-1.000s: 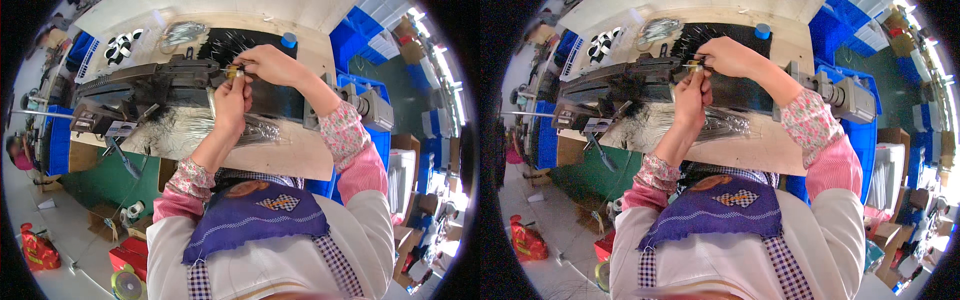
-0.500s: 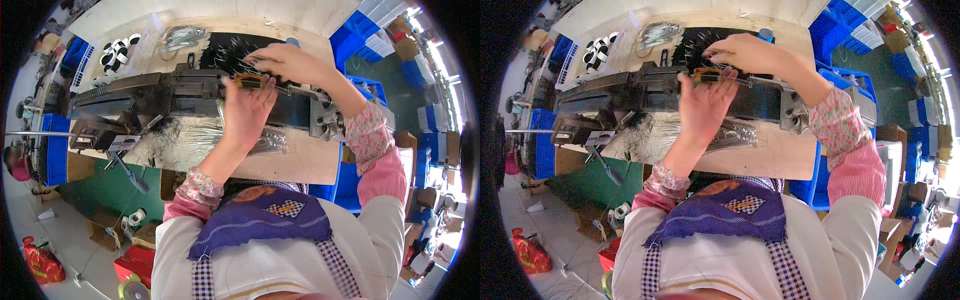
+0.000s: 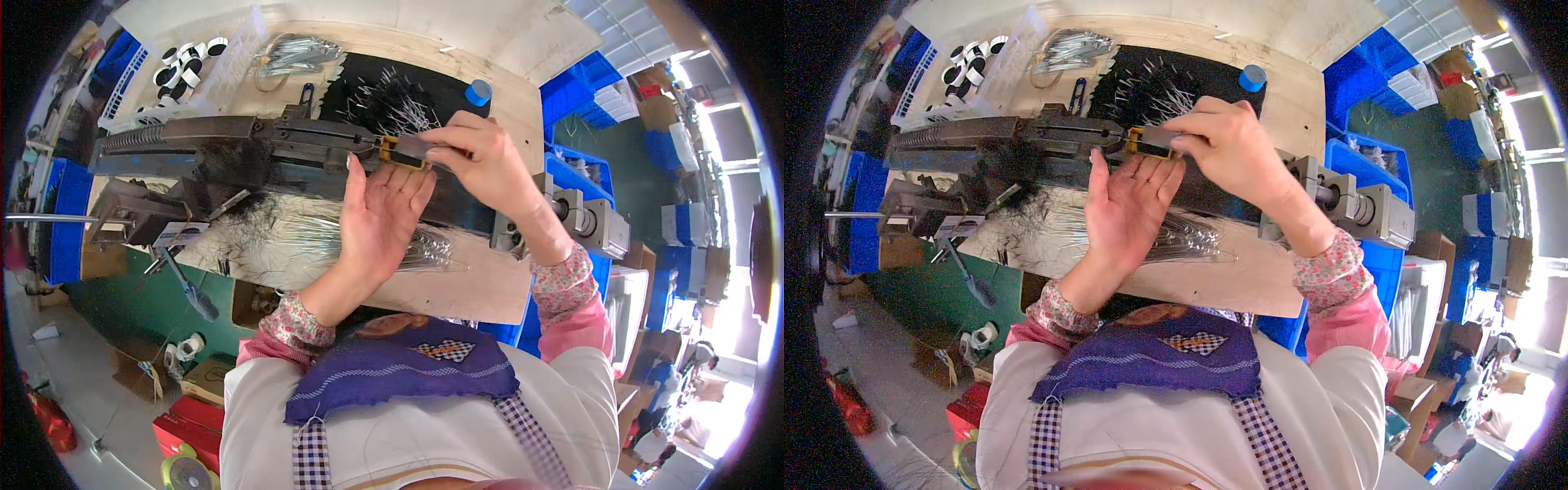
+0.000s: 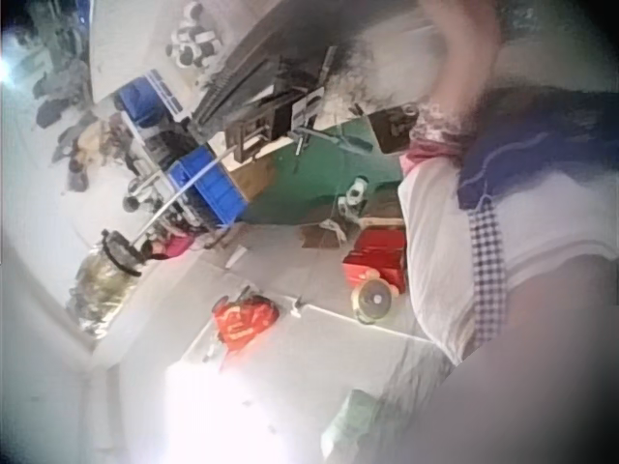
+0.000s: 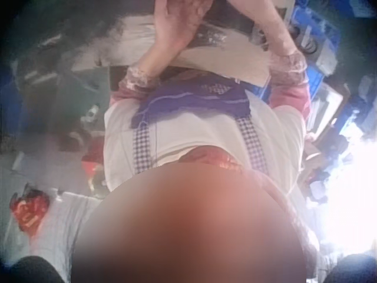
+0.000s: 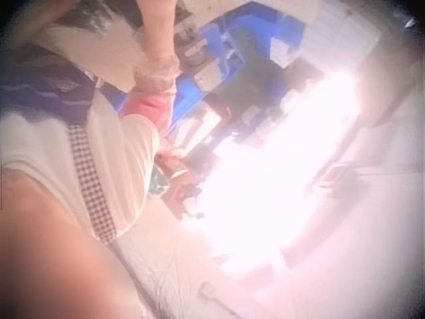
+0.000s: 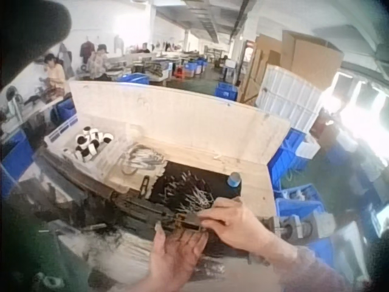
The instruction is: Assembling wire brushes using a mechanical press.
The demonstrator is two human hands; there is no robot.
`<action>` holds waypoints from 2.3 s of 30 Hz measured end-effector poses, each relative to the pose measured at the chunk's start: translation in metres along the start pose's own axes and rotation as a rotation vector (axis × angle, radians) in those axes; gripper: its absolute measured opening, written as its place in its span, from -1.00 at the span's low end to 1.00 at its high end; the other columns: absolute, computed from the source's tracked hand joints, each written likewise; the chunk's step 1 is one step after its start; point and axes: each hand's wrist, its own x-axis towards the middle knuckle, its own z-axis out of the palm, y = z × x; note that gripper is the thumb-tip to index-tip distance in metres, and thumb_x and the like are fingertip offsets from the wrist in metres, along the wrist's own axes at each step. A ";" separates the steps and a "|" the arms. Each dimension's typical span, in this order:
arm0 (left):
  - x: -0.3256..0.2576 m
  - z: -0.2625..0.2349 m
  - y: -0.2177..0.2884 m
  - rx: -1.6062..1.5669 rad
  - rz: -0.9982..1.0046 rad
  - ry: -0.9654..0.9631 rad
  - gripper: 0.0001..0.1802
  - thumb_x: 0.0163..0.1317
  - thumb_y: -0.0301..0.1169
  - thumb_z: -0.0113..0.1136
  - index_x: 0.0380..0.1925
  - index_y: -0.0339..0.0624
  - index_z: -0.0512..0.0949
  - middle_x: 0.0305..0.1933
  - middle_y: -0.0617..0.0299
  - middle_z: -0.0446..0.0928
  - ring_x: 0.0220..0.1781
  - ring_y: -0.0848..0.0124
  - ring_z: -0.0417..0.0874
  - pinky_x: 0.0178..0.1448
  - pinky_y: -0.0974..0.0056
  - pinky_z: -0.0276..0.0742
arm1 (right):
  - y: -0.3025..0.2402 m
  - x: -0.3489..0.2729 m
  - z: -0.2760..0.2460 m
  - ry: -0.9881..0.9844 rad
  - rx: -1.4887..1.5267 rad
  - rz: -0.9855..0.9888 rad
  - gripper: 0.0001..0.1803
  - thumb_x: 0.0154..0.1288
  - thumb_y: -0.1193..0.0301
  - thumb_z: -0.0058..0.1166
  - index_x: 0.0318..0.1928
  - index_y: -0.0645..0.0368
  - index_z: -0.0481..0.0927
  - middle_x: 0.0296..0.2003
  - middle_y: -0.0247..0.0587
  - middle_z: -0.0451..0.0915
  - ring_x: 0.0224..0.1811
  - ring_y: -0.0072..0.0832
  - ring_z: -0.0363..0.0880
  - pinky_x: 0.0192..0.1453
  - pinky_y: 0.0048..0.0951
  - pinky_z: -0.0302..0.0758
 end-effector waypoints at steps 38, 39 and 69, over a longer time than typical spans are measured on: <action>0.004 0.006 0.020 0.215 -0.032 -0.009 -0.53 0.42 -0.07 -0.14 -0.09 -0.34 0.36 0.06 0.01 0.41 0.23 0.16 0.36 0.40 0.09 0.19 | -0.035 -0.024 0.017 0.015 -0.481 -0.189 -0.85 0.03 0.48 0.08 -0.38 0.30 0.49 -0.59 0.01 0.57 -0.50 -0.08 0.64 -0.50 -0.20 0.56; 0.002 0.003 0.015 0.221 -0.050 -0.010 -0.53 0.42 -0.07 -0.14 -0.09 -0.34 0.36 0.06 0.01 0.41 0.23 0.16 0.36 0.40 0.09 0.19 | -0.034 -0.028 0.017 0.034 -0.427 -0.182 -0.83 0.05 0.48 0.07 -0.33 0.30 0.47 -0.58 0.01 0.58 -0.51 -0.06 0.63 -0.49 -0.16 0.55; -0.226 -0.188 0.257 2.446 0.575 1.556 -0.27 0.13 -0.14 0.21 0.25 -0.29 0.28 -0.26 -0.07 0.65 -0.29 0.03 0.69 -0.28 0.00 0.55 | 0.002 -0.212 -0.025 0.384 0.339 0.423 -0.85 0.26 0.42 0.12 -0.21 0.22 0.53 -0.41 -0.10 0.59 -0.39 -0.32 0.62 -0.28 -0.36 0.51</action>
